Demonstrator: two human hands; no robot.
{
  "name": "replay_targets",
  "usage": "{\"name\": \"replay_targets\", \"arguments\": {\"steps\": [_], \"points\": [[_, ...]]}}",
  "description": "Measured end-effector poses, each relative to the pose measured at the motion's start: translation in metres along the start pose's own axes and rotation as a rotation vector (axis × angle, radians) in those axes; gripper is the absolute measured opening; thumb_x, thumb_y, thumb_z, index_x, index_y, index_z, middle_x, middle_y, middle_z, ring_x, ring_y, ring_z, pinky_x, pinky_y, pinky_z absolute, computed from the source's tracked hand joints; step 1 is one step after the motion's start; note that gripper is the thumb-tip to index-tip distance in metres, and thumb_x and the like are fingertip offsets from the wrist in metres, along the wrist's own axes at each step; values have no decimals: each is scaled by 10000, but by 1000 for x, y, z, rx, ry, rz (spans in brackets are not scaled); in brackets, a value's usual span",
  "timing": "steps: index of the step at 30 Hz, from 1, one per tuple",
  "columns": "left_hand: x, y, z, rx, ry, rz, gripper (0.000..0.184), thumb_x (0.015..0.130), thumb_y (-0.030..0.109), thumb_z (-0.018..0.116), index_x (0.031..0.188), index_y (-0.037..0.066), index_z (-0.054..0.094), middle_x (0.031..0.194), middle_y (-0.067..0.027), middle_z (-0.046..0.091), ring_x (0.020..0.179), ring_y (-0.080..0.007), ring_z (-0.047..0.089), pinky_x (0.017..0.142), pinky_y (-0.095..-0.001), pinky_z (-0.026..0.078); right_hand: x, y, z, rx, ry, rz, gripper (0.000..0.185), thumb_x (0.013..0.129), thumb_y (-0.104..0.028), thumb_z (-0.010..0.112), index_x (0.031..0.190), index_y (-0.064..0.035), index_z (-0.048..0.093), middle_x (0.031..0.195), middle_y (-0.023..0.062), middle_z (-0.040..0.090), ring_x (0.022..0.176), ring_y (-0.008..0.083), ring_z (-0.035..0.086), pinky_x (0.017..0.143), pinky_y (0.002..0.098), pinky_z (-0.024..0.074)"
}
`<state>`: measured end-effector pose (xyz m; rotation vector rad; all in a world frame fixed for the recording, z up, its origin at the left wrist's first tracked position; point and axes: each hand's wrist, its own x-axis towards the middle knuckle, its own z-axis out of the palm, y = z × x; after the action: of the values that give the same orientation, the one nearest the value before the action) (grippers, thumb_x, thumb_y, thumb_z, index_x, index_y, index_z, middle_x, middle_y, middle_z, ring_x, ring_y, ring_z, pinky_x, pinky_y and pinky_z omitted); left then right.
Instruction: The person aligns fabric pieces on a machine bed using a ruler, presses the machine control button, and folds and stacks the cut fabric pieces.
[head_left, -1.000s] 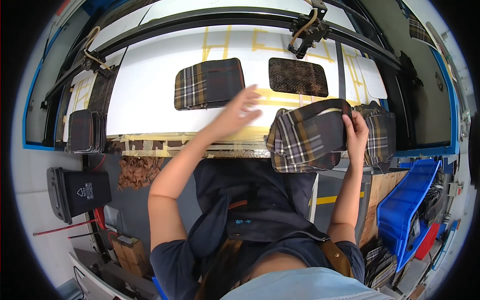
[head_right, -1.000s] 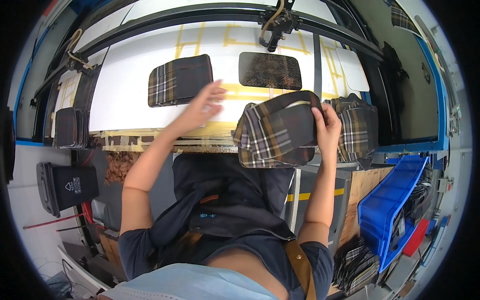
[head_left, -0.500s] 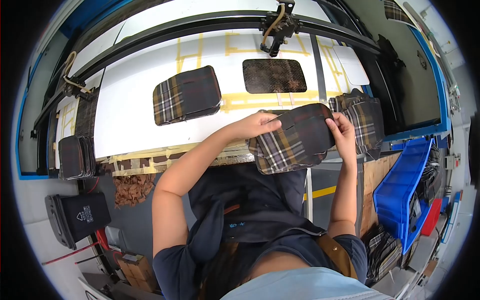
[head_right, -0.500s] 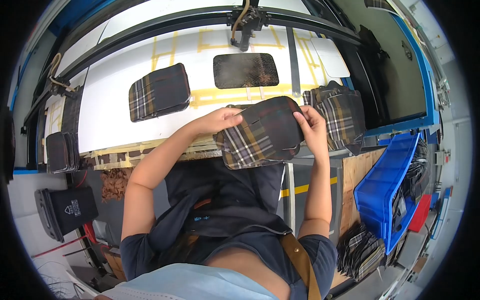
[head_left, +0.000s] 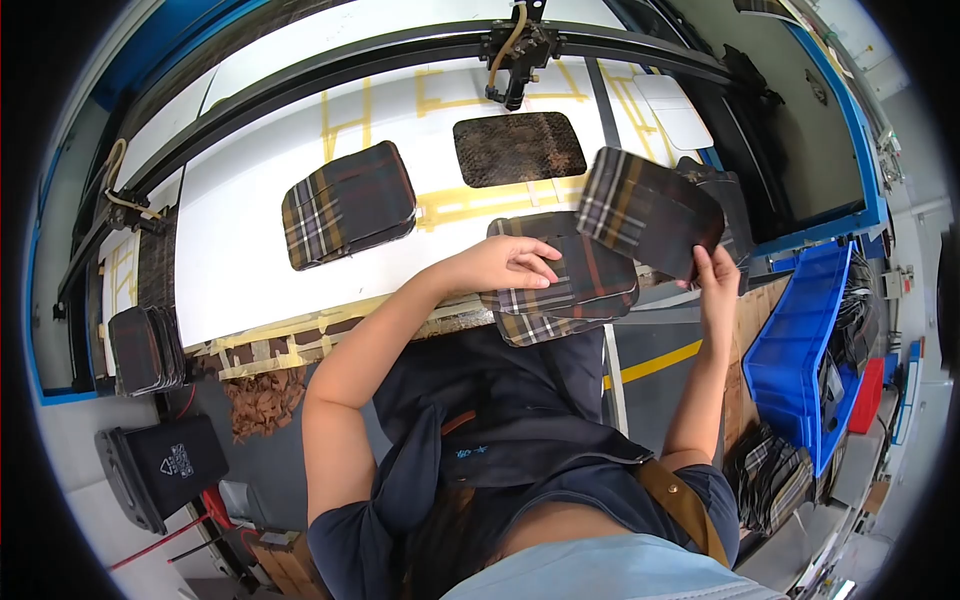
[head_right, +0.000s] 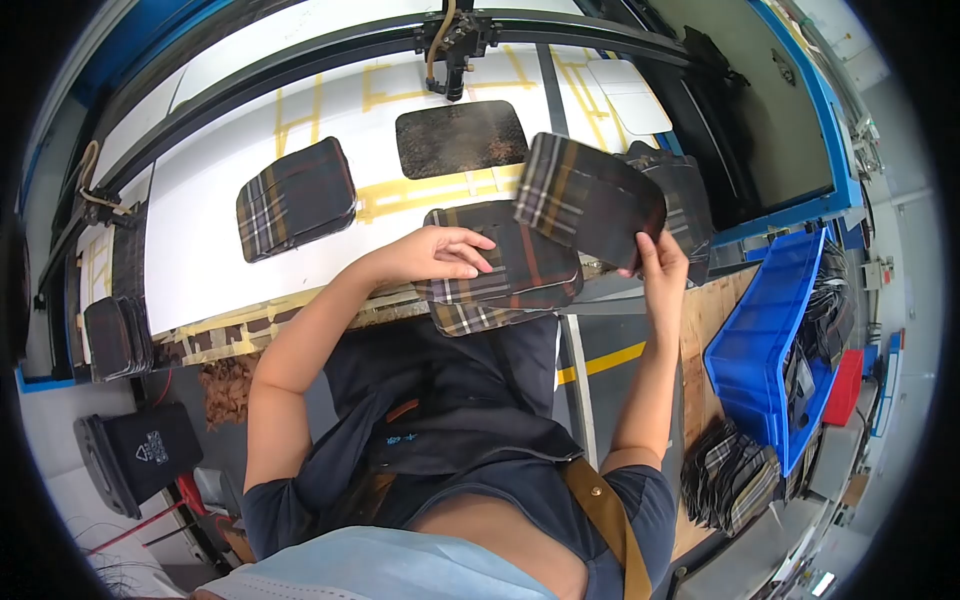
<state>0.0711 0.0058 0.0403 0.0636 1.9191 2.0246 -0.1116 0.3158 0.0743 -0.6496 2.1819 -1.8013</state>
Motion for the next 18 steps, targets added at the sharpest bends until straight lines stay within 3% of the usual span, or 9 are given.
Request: {"name": "replay_targets", "arguments": {"steps": [3,6,9,10,13,14,17,18], "points": [[2,-1,0,61,41,1,573,926,229,665,1397,0,433,1201,-131,652,1098,-169,621,895,-273,495,-2,-33,0,-73,7,-36,146,985,-135,569,949,-3,622,704,3,598,581,55,563,518,216,495],[5,2,-1,-133,125,52,635,942,244,645,1443,-12,350,1179,-123,640,1058,-167,622,823,-274,508,3,-61,11,-195,-86,-193,137,972,-104,583,927,21,616,661,2,575,575,41,554,504,203,497],[15,-11,-6,-65,322,199,640,968,253,600,1478,17,292,1222,-113,596,1060,-177,622,810,-282,489,10,-93,33,-258,-177,-259,114,959,-76,591,900,20,608,656,11,569,581,32,545,488,209,488],[18,-7,-5,-130,375,256,570,959,264,617,1421,22,388,1183,-100,617,1052,-161,611,806,-279,488,13,-108,43,-271,-191,-223,106,956,-80,592,915,18,600,659,15,561,577,22,527,482,211,489],[16,3,-23,-115,449,166,424,957,272,622,1294,34,522,1108,-73,646,986,-126,606,791,-263,479,47,-99,60,-192,-228,-116,126,955,-100,599,932,24,600,661,9,562,560,27,525,475,210,485],[15,5,-28,-79,554,166,329,948,290,634,1166,46,601,982,-30,669,824,-93,584,720,-252,472,61,-91,66,-143,-267,-72,137,955,-111,601,944,26,601,659,10,566,544,36,530,467,211,475],[12,-4,-49,-71,746,184,296,939,257,644,1091,2,626,908,-25,673,756,-109,604,655,-259,474,105,-38,84,-115,-374,-8,158,948,-124,614,985,27,590,662,18,591,481,72,553,420,206,409],[21,-23,-68,48,802,227,400,909,218,674,1219,-9,564,814,-31,645,690,-119,591,618,-276,465,118,-17,93,-110,-381,-8,178,943,-138,625,1001,26,584,661,13,593,476,69,551,417,204,401]]}}
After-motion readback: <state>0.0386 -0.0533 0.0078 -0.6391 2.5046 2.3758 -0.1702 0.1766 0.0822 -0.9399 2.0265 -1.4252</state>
